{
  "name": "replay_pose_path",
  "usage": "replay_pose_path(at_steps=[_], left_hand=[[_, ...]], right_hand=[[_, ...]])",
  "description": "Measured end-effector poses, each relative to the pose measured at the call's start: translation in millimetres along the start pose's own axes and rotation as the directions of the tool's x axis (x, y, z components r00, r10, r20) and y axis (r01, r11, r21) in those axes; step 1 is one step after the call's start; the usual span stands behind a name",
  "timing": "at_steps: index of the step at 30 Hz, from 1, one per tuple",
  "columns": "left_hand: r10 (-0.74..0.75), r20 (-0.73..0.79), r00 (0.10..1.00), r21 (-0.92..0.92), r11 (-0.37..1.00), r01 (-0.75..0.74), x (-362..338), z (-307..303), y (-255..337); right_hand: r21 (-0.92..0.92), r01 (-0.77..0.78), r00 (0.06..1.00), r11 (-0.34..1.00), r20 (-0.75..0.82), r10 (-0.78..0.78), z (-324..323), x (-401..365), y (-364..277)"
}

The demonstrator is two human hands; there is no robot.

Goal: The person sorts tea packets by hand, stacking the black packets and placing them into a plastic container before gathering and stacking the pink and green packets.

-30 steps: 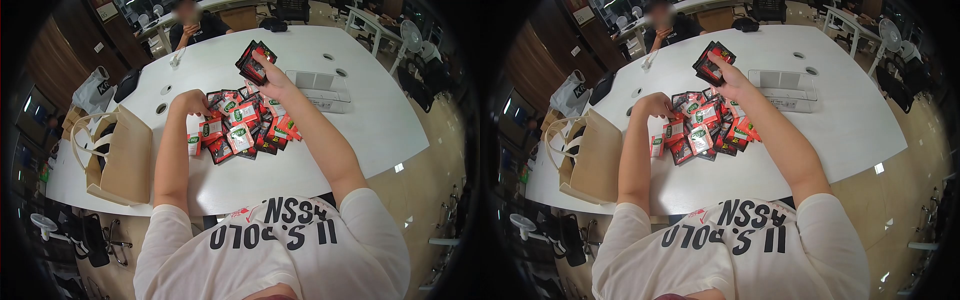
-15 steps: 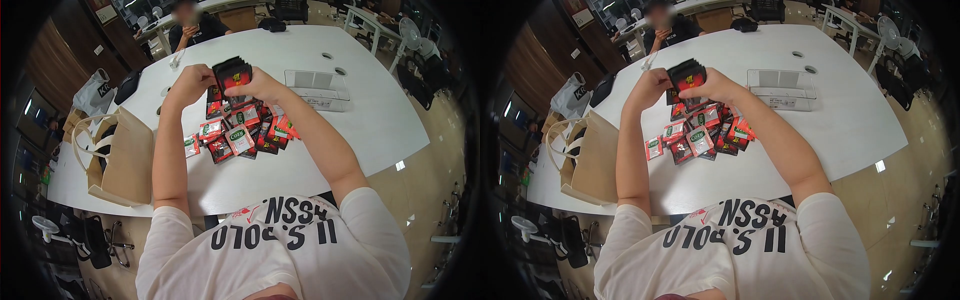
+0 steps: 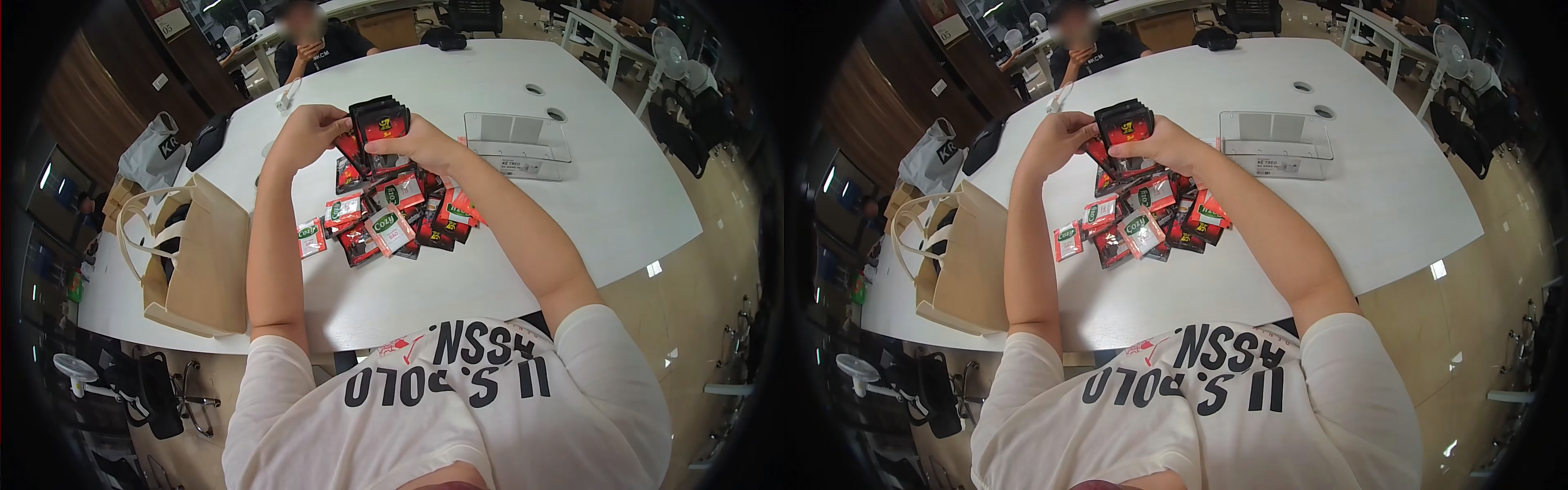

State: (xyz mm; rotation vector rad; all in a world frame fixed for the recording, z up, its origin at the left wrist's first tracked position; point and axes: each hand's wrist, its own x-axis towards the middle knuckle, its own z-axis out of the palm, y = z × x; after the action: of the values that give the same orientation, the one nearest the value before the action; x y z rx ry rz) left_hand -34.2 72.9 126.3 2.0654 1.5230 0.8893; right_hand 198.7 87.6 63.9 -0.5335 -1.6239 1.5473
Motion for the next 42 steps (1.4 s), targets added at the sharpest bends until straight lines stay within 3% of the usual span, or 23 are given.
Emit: replay_pose_path(at_steps=[4,7,10,13,14,17,18,21,24,27,34,37,40,42], left_hand=[[0.017,-0.058,0.998,0.218,0.976,-0.004,-5,1,20],[0.197,-0.119,0.973,0.271,0.949,-0.159,-3,-5,7],[0.146,-0.185,0.972,0.253,0.963,-0.097,-8,-24,5],[0.092,-0.056,0.994,-0.060,0.994,-0.095,-14,-29,6],[0.072,-0.012,0.997,-0.026,0.997,-0.072,-15,-27,9],[0.016,0.070,0.997,0.084,0.996,-0.022,-14,-12,22],[0.040,0.060,0.997,0.118,0.992,-0.046,-13,-6,22],[0.008,0.050,0.999,0.089,0.996,-0.012,-4,7,14],[0.025,0.060,0.998,0.076,0.997,-0.030,-1,10,11],[0.024,0.062,0.998,0.088,0.996,-0.030,0,11,12],[0.032,0.009,0.999,0.055,0.998,-0.033,6,30,6],[0.178,-0.065,0.982,0.119,0.978,-0.169,10,37,-6],[0.043,-0.159,0.986,-0.080,0.995,-0.057,19,33,-14],[-0.023,-0.041,0.999,0.135,0.990,0.028,21,22,-31]], right_hand=[[0.119,-0.016,0.999,0.993,-0.027,0.019,0,5,7],[0.251,-0.095,0.990,0.963,-0.080,0.118,-4,9,11],[0.245,-0.137,0.971,0.960,-0.158,0.178,-11,14,17],[0.276,-0.201,0.962,0.940,-0.127,0.243,-7,15,29],[0.264,-0.237,0.963,0.935,-0.067,0.263,-11,22,44],[0.350,-0.409,0.880,0.843,-0.093,0.465,9,14,31],[0.305,-0.422,0.894,0.854,-0.015,0.447,12,8,22],[0.395,-0.392,0.918,0.831,0.106,0.383,13,8,28],[0.301,-0.424,0.902,0.854,0.062,0.426,15,3,20],[0.237,-0.347,0.937,0.907,0.135,0.323,12,9,29],[0.262,-0.447,0.894,0.855,0.169,0.416,9,9,25],[0.282,-0.422,0.906,0.861,0.151,0.395,4,10,25],[0.298,-0.384,0.923,0.874,0.102,0.371,-8,12,23],[0.306,-0.383,0.922,0.872,0.070,0.381,-17,11,14]])
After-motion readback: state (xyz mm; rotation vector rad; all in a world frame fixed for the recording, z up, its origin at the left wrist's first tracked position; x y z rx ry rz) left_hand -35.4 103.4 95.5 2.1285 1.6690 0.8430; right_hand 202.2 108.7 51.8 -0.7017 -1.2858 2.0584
